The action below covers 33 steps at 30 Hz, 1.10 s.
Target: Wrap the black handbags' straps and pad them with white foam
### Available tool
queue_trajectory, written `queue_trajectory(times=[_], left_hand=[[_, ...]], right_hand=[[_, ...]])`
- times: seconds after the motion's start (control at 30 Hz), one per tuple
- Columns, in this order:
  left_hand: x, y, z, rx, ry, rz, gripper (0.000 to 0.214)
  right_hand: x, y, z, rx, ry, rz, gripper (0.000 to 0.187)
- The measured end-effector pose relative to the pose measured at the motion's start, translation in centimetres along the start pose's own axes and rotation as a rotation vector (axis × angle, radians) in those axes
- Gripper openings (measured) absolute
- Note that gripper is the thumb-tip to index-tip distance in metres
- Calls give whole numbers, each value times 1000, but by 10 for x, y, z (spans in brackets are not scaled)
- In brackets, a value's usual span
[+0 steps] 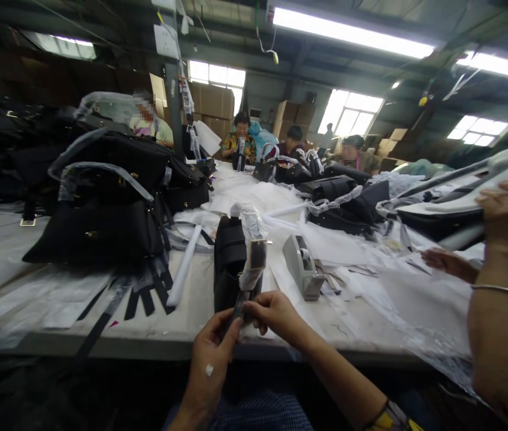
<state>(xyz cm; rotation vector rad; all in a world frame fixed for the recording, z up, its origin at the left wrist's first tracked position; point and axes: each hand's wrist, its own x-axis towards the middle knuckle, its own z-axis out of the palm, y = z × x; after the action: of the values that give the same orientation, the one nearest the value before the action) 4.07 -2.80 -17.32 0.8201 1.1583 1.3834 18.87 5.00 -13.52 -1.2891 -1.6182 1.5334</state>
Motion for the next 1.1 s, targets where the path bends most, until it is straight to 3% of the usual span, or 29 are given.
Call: queue_trajectory(times=[0.1,0.23,0.33,0.53,0.67,0.97,1.1], left_hand=[[0,6,0,-102,-61,-87,44],[-1,12,1,-200,-103,-148,40],[-1,14,2,-174,-80,-131,40],[0,12,4,-125,-53,-152,45],[0,11,5,-145,-51,-182,45],[-3,15,5,-209,-99,-257,46],[-3,12,7,-227,-73,-230,47]], right_hand=[[-2,12,-3,216,-168,-71,51],[-4,24,-2,310,-218,-125,49],[-3,26,3,274,-184,-160,47],[3,25,20,251,29,-167,43],[3,24,29,149,99,-218,38],[12,23,29,153,98,-121,30],[8,16,24,235,-5,-84,36]])
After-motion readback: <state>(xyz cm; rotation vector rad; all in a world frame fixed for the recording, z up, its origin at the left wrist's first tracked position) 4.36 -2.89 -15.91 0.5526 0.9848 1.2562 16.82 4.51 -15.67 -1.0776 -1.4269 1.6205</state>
